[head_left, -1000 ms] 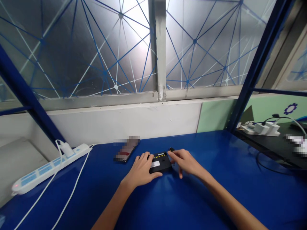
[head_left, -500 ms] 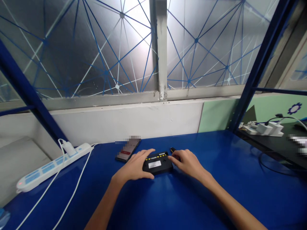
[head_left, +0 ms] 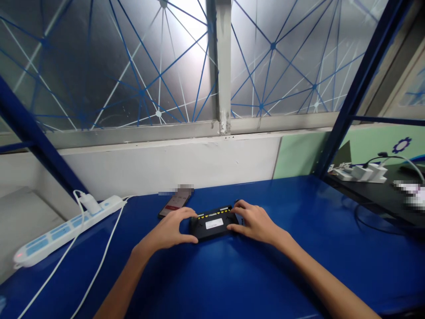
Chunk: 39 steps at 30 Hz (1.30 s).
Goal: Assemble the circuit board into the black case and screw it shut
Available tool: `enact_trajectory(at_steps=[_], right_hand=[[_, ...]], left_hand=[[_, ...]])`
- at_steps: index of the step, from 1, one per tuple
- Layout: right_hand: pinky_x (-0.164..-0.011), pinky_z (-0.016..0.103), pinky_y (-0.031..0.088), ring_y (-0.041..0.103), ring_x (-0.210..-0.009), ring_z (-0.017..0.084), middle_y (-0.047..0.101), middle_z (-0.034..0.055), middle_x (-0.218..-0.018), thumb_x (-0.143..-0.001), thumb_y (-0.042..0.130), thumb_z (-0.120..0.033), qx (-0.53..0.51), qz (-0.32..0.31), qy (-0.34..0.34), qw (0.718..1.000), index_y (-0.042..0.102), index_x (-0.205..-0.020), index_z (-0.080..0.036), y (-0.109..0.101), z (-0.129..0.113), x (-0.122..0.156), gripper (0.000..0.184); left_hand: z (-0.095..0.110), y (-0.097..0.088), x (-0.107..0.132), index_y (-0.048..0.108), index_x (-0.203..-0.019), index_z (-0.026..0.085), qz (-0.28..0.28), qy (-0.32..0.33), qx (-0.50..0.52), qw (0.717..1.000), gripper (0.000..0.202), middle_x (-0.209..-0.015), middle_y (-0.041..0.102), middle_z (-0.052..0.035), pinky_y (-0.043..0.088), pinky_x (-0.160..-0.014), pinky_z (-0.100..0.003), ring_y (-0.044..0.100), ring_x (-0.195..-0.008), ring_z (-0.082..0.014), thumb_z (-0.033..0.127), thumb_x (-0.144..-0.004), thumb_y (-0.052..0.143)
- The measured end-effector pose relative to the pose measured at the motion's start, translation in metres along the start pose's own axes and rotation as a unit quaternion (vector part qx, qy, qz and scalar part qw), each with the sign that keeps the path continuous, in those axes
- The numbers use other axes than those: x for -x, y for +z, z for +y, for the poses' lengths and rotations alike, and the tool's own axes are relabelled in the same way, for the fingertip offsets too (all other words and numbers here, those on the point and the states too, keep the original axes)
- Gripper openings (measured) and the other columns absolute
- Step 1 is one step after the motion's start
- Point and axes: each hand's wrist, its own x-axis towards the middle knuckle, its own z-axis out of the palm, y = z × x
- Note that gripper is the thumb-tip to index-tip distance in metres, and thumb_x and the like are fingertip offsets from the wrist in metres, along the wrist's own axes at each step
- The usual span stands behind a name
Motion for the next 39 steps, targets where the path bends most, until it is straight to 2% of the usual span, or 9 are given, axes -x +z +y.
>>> enact_trajectory(at_steps=[6,11,15,21,26,29,39], right_hand=[[-0.072,0.033,0.047,0.064,-0.084,0.022,0.060,0.0106,-0.116,-0.089,0.051,-0.059,0.001,-0.008,-0.013,1.000,0.065,-0.114,-0.021,0.002,-0.003,-0.001,0.048],[-0.070,0.032,0.046,0.064,-0.083,0.022,0.060,0.0106,-0.114,-0.088,0.052,-0.060,-0.003,-0.011,-0.015,1.000,0.065,-0.114,-0.020,0.003,-0.004,-0.001,0.049],[-0.068,0.033,0.046,0.064,-0.081,0.022,0.058,0.0125,-0.117,-0.083,0.057,-0.062,0.008,-0.006,-0.012,1.000,0.064,-0.115,-0.018,0.007,-0.001,-0.003,0.055],[-0.071,0.035,0.048,0.064,-0.082,0.023,0.057,0.0131,-0.119,-0.082,0.055,-0.066,-0.005,0.001,-0.018,1.000,0.064,-0.116,-0.017,0.014,0.004,-0.006,0.060],[-0.075,0.037,0.049,0.065,-0.086,0.025,0.057,0.0136,-0.121,-0.074,0.063,-0.068,-0.015,-0.012,-0.015,1.000,0.062,-0.120,-0.017,0.012,0.008,-0.008,0.069],[-0.077,0.038,0.049,0.064,-0.089,0.027,0.058,0.0123,-0.119,-0.071,0.066,-0.068,-0.022,-0.026,-0.005,0.999,0.061,-0.121,-0.018,0.009,0.009,-0.010,0.071],[-0.074,0.037,0.047,0.063,-0.086,0.026,0.059,0.0118,-0.113,-0.065,0.074,-0.061,-0.021,-0.044,0.001,0.999,0.060,-0.122,-0.017,0.008,0.009,-0.011,0.073]], left_hand=[[-0.001,0.001,-0.005,0.066,-0.119,0.025,-0.025,0.008,-0.040,0.999,0.070,-0.138,0.054,-0.0076,0.038,-0.104,-0.042,0.052,-0.123,-0.0322,0.065,-0.062,0.072],[-0.009,0.005,-0.003,0.063,-0.124,0.027,-0.037,-0.003,-0.027,0.999,0.076,-0.143,0.050,-0.0071,0.035,-0.107,-0.043,0.047,-0.128,-0.0327,0.067,-0.060,0.072],[-0.014,0.010,0.000,0.059,-0.129,0.029,-0.032,-0.006,-0.022,0.999,0.079,-0.146,0.046,-0.0060,0.034,-0.109,-0.044,0.046,-0.130,-0.0325,0.066,-0.061,0.073],[-0.019,0.012,0.003,0.062,-0.124,0.028,-0.018,-0.009,-0.006,1.000,0.073,-0.144,0.048,-0.0073,0.034,-0.109,-0.047,0.046,-0.130,-0.0325,0.064,-0.062,0.073],[-0.016,0.011,0.004,0.064,-0.122,0.027,-0.005,-0.006,0.008,1.000,0.068,-0.143,0.050,-0.0075,0.034,-0.109,-0.047,0.047,-0.129,-0.0322,0.059,-0.063,0.075],[-0.012,0.007,0.004,0.065,-0.121,0.027,-0.018,-0.013,0.012,1.000,0.067,-0.142,0.051,-0.0069,0.033,-0.110,-0.048,0.047,-0.129,-0.0332,0.057,-0.062,0.075],[-0.004,0.000,0.008,0.064,-0.121,0.029,-0.029,-0.015,0.010,0.999,0.066,-0.144,0.050,-0.0048,0.033,-0.110,-0.048,0.046,-0.130,-0.0328,0.057,-0.063,0.075]])
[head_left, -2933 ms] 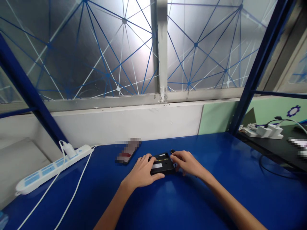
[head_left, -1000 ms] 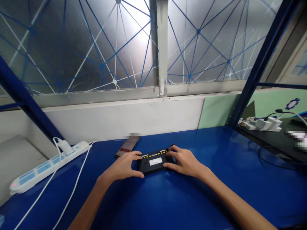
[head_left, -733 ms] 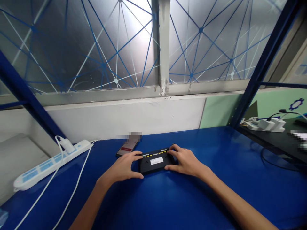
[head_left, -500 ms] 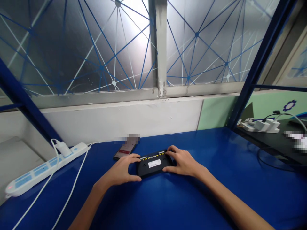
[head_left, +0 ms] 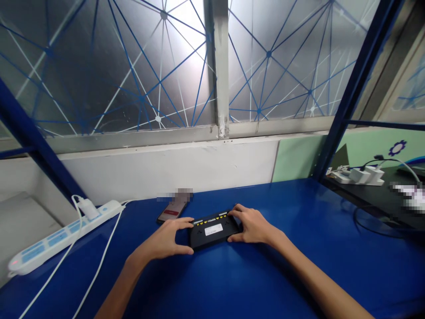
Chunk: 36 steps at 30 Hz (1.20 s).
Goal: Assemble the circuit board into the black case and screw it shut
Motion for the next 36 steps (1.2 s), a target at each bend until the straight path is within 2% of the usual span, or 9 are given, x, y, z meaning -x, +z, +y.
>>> enact_trajectory(at_steps=[7,15,24,36], right_hand=[[-0.072,0.037,0.047,0.063,-0.085,0.026,0.057,0.0112,-0.119,-0.062,0.074,-0.065,-0.002,0.006,0.000,1.000,0.059,-0.118,-0.018,0.002,0.003,0.001,0.075],[-0.068,0.033,0.047,0.062,-0.074,0.019,0.055,0.0097,-0.123,-0.058,0.077,-0.063,-0.021,0.013,-0.002,1.000,0.060,-0.110,-0.017,-0.001,0.002,0.002,0.071],[-0.064,0.030,0.044,0.060,-0.070,0.018,0.060,0.0067,-0.114,-0.055,0.080,-0.060,-0.031,0.020,0.003,0.999,0.060,-0.106,-0.018,-0.001,0.001,0.002,0.069],[-0.064,0.030,0.044,0.062,-0.072,0.018,0.060,0.0068,-0.114,-0.055,0.079,-0.064,-0.033,0.013,0.007,0.999,0.062,-0.106,-0.018,-0.002,0.002,0.002,0.071]], left_hand=[[-0.004,0.005,0.000,0.063,-0.121,0.028,0.005,-0.007,-0.001,1.000,0.067,-0.143,0.050,-0.0057,0.035,-0.109,-0.047,0.045,-0.131,-0.0322,0.058,-0.063,0.075],[-0.007,0.009,-0.002,0.063,-0.120,0.026,0.012,0.001,0.002,1.000,0.067,-0.143,0.050,-0.0065,0.034,-0.109,-0.047,0.045,-0.131,-0.0319,0.057,-0.062,0.076],[-0.004,0.008,-0.004,0.064,-0.119,0.024,0.014,0.000,0.005,1.000,0.067,-0.140,0.054,-0.0077,0.034,-0.109,-0.047,0.047,-0.129,-0.0330,0.056,-0.061,0.076],[-0.013,0.014,-0.005,0.062,-0.118,0.025,0.017,0.003,0.025,1.000,0.066,-0.140,0.052,-0.0087,0.035,-0.108,-0.048,0.046,-0.129,-0.0331,0.055,-0.061,0.077]])
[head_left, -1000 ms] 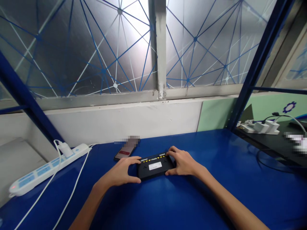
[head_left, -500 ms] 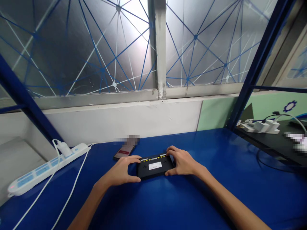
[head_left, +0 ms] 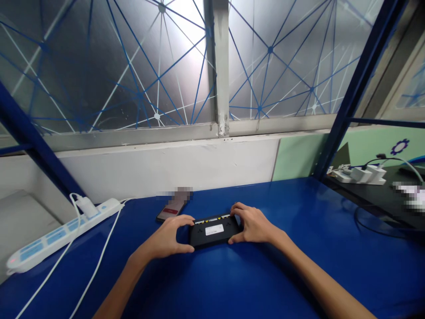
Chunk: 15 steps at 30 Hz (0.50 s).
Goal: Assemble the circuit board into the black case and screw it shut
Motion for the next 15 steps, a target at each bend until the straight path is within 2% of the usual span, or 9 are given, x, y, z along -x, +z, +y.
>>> enact_trajectory(at_steps=[15], right_hand=[[-0.064,0.030,0.046,0.063,-0.069,0.019,0.062,0.0081,-0.115,-0.050,0.080,-0.066,-0.006,0.008,0.008,1.000,0.065,-0.103,-0.019,0.0024,0.0011,-0.0003,0.073]], left_hand=[[0.0052,-0.0015,0.0021,0.063,-0.115,0.024,0.013,0.008,-0.004,1.000,0.064,-0.136,0.056,-0.0074,0.038,-0.107,-0.045,0.050,-0.126,-0.0328,0.054,-0.060,0.077]])
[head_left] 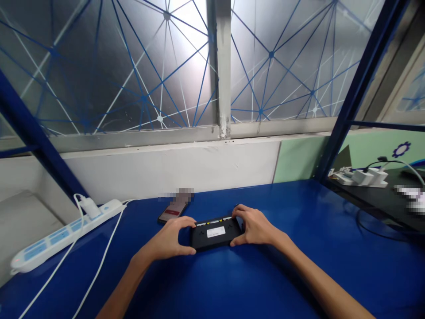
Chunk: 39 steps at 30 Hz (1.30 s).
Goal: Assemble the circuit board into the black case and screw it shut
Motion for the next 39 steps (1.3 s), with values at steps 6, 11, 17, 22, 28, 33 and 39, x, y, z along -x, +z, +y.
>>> enact_trajectory(at_steps=[6,11,17,22,28,33,39], right_hand=[[-0.071,0.034,0.048,0.066,-0.081,0.025,0.063,0.0095,-0.115,-0.051,0.080,-0.066,0.004,0.003,-0.002,1.000,0.067,-0.105,-0.017,-0.0010,-0.0003,0.0005,0.074],[-0.078,0.037,0.049,0.066,-0.089,0.029,0.063,0.0108,-0.116,-0.051,0.081,-0.064,0.004,0.001,-0.002,1.000,0.067,-0.107,-0.016,-0.0011,-0.0001,0.0006,0.075],[-0.080,0.039,0.050,0.066,-0.091,0.030,0.064,0.0122,-0.117,-0.055,0.077,-0.067,0.019,0.006,-0.014,1.000,0.068,-0.110,-0.015,0.0000,0.0018,0.0009,0.076],[-0.079,0.039,0.050,0.067,-0.090,0.030,0.064,0.0120,-0.118,-0.056,0.076,-0.069,0.030,0.009,-0.015,0.999,0.069,-0.110,-0.016,0.0007,0.0023,0.0016,0.076],[-0.077,0.037,0.051,0.067,-0.089,0.030,0.064,0.0119,-0.118,-0.056,0.074,-0.070,0.037,0.008,-0.016,0.999,0.069,-0.108,-0.016,-0.0003,0.0012,0.0020,0.075],[-0.075,0.037,0.050,0.068,-0.088,0.029,0.064,0.0118,-0.118,-0.056,0.075,-0.070,0.047,0.009,-0.012,0.999,0.069,-0.108,-0.017,-0.0017,0.0000,0.0022,0.074],[-0.072,0.036,0.050,0.067,-0.086,0.029,0.064,0.0116,-0.119,-0.057,0.072,-0.072,0.055,0.010,-0.013,0.998,0.070,-0.107,-0.017,-0.0011,-0.0002,0.0031,0.075]], left_hand=[[-0.0015,0.0007,0.0003,0.061,-0.119,0.024,-0.006,-0.002,-0.001,1.000,0.065,-0.137,0.055,-0.0083,0.036,-0.107,-0.047,0.048,-0.127,-0.0326,0.053,-0.062,0.076],[-0.0011,0.0005,-0.0005,0.061,-0.120,0.025,-0.008,-0.005,-0.002,1.000,0.068,-0.137,0.055,-0.0084,0.036,-0.107,-0.048,0.048,-0.127,-0.0332,0.055,-0.062,0.076],[-0.0002,0.0006,-0.0012,0.062,-0.123,0.025,-0.005,-0.015,0.001,1.000,0.068,-0.139,0.054,-0.0080,0.035,-0.108,-0.049,0.047,-0.128,-0.0336,0.055,-0.063,0.076],[0.0007,0.0000,-0.0020,0.063,-0.123,0.025,-0.006,-0.007,0.006,1.000,0.068,-0.139,0.055,-0.0081,0.036,-0.108,-0.050,0.048,-0.127,-0.0340,0.055,-0.063,0.076],[0.0016,0.0000,-0.0023,0.063,-0.123,0.025,-0.002,-0.008,0.000,1.000,0.069,-0.139,0.055,-0.0083,0.036,-0.108,-0.048,0.048,-0.127,-0.0339,0.055,-0.063,0.076],[0.0010,0.0000,-0.0026,0.063,-0.124,0.024,-0.003,-0.007,-0.004,1.000,0.069,-0.139,0.055,-0.0082,0.036,-0.108,-0.049,0.048,-0.128,-0.0339,0.054,-0.064,0.075],[0.0029,-0.0008,-0.0027,0.062,-0.124,0.025,-0.003,-0.009,-0.009,1.000,0.069,-0.139,0.055,-0.0080,0.036,-0.108,-0.049,0.049,-0.127,-0.0338,0.054,-0.063,0.076]])
